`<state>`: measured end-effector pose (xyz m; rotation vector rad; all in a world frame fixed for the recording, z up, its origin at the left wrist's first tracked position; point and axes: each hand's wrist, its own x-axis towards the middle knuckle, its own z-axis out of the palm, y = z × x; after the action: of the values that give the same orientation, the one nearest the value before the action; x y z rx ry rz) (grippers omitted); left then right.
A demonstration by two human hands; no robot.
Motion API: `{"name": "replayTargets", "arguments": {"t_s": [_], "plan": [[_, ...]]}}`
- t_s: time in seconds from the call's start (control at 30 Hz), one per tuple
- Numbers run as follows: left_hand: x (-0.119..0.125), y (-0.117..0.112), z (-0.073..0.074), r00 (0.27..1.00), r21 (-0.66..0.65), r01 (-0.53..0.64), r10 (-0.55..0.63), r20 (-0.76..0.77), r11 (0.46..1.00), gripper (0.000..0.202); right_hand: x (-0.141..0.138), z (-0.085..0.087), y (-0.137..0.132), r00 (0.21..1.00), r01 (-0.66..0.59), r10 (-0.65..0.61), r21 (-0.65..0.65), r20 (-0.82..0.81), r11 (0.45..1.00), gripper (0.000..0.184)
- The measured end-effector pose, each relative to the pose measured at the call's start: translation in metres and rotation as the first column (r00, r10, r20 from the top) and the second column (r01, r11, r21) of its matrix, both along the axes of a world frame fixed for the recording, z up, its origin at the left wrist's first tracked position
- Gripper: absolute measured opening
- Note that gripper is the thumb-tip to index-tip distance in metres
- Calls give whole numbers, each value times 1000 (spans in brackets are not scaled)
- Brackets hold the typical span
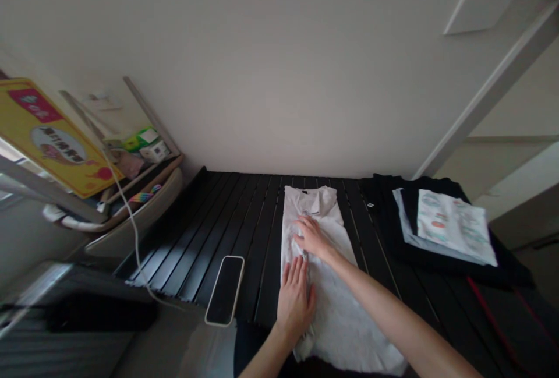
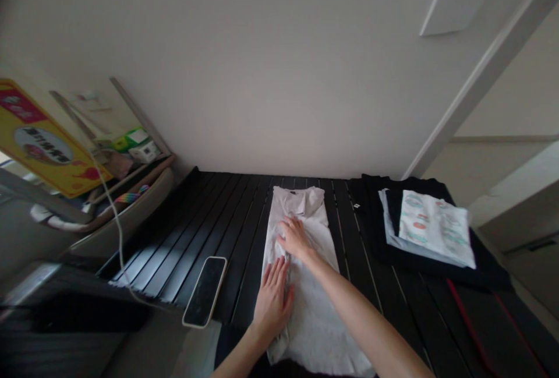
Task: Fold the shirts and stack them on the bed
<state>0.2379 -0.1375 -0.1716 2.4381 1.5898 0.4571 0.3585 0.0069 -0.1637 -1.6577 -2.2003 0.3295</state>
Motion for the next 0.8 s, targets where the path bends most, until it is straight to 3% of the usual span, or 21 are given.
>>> {"name": "replayTargets", "arguments": {"t_s": [0.13,0.27,0.33,0.43,0.57,0.8], "plan": [[0,-1,4,1000,1,-9,9,14,1000,56,23,9,3,983,183,-182,37,-20,982,35],[0,-1,4,1000,-6,-13,13,13,1000,56,37,17,12,901,433,-433,9,-21,901,45],[0,-2,3,1000,-1,-19,19,12,1000,55,37,18,18,869,490,-493,-67,-35,869,52],[-1,-3,0,999,9,-26,26,18,1000,55,34,21,33,879,450,-471,-196,-74,871,47],[-1,-4,0,999,0,-30,30,26,1000,55,34,30,63,910,328,-377,-255,-173,909,28],[-1,-5,2,998,-15,-32,33,50,999,53,32,49,99,856,189,-283,-246,-433,950,46]]}}
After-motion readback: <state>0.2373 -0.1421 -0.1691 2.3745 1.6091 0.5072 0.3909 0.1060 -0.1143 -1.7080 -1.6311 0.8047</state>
